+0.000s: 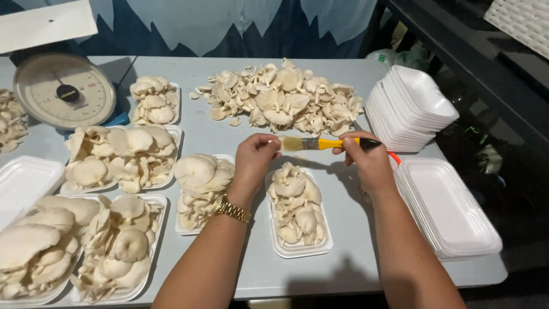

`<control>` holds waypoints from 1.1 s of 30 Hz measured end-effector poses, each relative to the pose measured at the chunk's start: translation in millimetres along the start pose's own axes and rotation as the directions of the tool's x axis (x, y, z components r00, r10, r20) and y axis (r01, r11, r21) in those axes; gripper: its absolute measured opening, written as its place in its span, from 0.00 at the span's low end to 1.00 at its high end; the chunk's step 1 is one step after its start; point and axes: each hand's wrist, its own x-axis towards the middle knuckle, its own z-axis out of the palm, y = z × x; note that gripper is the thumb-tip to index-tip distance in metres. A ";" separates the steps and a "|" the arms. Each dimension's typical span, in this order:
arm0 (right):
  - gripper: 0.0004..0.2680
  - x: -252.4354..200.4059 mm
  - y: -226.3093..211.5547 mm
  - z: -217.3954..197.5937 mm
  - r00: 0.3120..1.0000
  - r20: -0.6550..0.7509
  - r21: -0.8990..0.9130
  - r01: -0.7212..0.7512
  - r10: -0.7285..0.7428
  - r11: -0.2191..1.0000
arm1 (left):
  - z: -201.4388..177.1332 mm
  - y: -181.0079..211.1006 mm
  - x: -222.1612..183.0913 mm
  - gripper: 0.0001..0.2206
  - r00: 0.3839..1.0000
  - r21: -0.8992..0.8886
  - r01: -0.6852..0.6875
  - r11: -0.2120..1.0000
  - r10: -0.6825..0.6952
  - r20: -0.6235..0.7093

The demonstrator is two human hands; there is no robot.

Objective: The person cleans mushrooms by hand and with a brush, placing the cleaned items into white trays.

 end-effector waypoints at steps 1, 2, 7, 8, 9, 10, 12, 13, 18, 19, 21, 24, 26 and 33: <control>0.07 0.0 0.7 -3.9 1.000 -0.003 0.000 0.000 0.000 1.000 | -2.3 -1.0 2.0 0.10 1.000 0.001 0.000 1.000 0.000 0.003; 0.06 0.8 1.3 -7.5 0.999 -0.032 -0.037 -0.022 0.021 0.999 | -4.7 -1.7 4.5 0.09 0.999 0.065 -0.040 0.997 0.040 -0.005; 0.06 0.1 -12.0 -13.8 0.980 -0.151 -0.069 -0.139 0.127 0.988 | -7.4 12.0 -8.0 0.09 0.981 0.294 -0.178 0.939 0.146 0.128; 0.06 0.2 -11.2 -13.7 0.977 -0.162 -0.053 -0.152 0.141 0.987 | -11.3 17.4 -13.6 0.09 0.946 0.312 -0.272 0.910 0.193 0.261; 0.07 0.2 -10.2 -13.5 0.973 -0.172 -0.037 -0.164 0.155 0.986 | -15.2 22.6 -19.1 0.10 0.891 0.316 -0.367 0.875 0.232 0.390; 0.07 0.2 -11.1 -12.6 0.972 -0.172 -0.037 -0.166 0.157 0.985 | -16.9 29.3 -24.5 0.10 0.891 0.316 -0.365 0.876 0.231 0.390; 0.06 0.2 -12.5 -10.4 0.972 -0.164 -0.030 -0.174 0.166 0.984 | -20.6 42.4 -34.9 0.12 0.709 0.403 -0.581 0.707 0.197 0.677; 0.06 -0.2 -13.1 -10.7 0.972 -0.164 -0.031 -0.175 0.168 0.984 | -20.3 45.3 -41.0 0.12 0.710 0.403 -0.580 0.708 0.196 0.677; 0.06 0.1 -15.5 -12.5 0.972 -0.169 -0.065 -0.178 0.165 0.982 | -17.1 40.8 -38.8 0.13 0.784 0.347 -0.369 0.862 0.088 0.615; 0.06 0.6 -11.1 -11.0 0.972 -0.169 -0.064 -0.179 0.166 0.982 | -16.8 38.0 -39.3 0.13 0.785 0.349 -0.368 0.862 0.087 0.614; 0.05 2.1 -2.6 -9.0 0.975 -0.175 -0.130 -0.158 0.134 0.979 | -15.3 33.0 -39.7 0.09 0.844 0.318 -0.424 0.848 0.243 0.478; 0.03 5.6 31.2 -8.6 0.988 -0.156 -0.293 -0.069 0.024 0.954 | -12.8 -9.9 13.4 0.09 0.937 0.455 -0.321 0.831 0.208 0.281; 0.03 3.8 30.8 -7.5 0.986 -0.165 -0.300 -0.064 0.015 0.952 | -3.6 -26.9 42.4 0.10 0.927 0.523 -0.351 0.777 0.208 0.313; 0.04 6.3 32.8 -16.3 0.984 -0.149 -0.293 0.054 -0.101 0.955 | 27.9 -62.6 126.5 0.14 0.758 0.686 -0.647 0.333 0.181 0.626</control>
